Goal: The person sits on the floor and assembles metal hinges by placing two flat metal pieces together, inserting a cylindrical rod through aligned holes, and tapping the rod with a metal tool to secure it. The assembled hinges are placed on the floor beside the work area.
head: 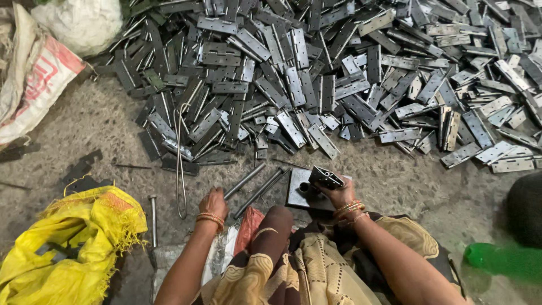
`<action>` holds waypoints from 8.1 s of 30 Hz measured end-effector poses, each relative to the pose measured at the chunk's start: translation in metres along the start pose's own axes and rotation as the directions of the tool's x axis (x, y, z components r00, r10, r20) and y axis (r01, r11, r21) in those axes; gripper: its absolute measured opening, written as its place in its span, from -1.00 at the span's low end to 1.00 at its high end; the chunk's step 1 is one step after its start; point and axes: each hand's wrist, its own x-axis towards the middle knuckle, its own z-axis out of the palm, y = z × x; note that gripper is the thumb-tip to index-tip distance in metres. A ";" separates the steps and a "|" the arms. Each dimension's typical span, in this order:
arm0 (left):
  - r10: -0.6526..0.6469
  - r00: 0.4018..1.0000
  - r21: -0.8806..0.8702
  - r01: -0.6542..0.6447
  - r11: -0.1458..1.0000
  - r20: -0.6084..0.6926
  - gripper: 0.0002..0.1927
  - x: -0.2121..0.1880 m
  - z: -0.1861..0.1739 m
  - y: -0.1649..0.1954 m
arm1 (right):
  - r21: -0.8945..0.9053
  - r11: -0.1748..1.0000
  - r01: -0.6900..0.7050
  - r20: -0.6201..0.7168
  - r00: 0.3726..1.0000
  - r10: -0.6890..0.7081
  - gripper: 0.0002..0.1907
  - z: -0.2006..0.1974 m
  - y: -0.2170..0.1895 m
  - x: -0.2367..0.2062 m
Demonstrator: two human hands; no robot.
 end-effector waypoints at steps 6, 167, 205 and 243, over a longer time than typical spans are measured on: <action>0.013 0.998 -0.130 -0.004 0.991 0.069 -0.59 -0.023 -0.026 0.026 | -0.036 0.989 -0.141 -0.026 0.990 0.140 -0.62 -0.002 -0.007 -0.001; 0.146 0.818 -0.823 -0.567 0.038 -0.557 -0.77 -0.105 -0.225 0.202 | -0.032 0.990 0.136 -0.005 0.991 -0.136 -0.72 -0.003 -0.026 -0.013; 0.554 0.807 -0.282 -0.591 0.756 -0.205 -0.64 -0.065 -0.064 0.204 | -0.200 0.956 0.213 -0.030 0.974 -0.223 -0.64 0.007 0.005 -0.011; -0.047 0.495 -0.482 -0.861 -0.164 -0.868 -0.65 -0.114 -0.257 0.210 | -0.005 0.998 0.067 -0.009 0.998 -0.067 -0.73 0.000 -0.012 -0.013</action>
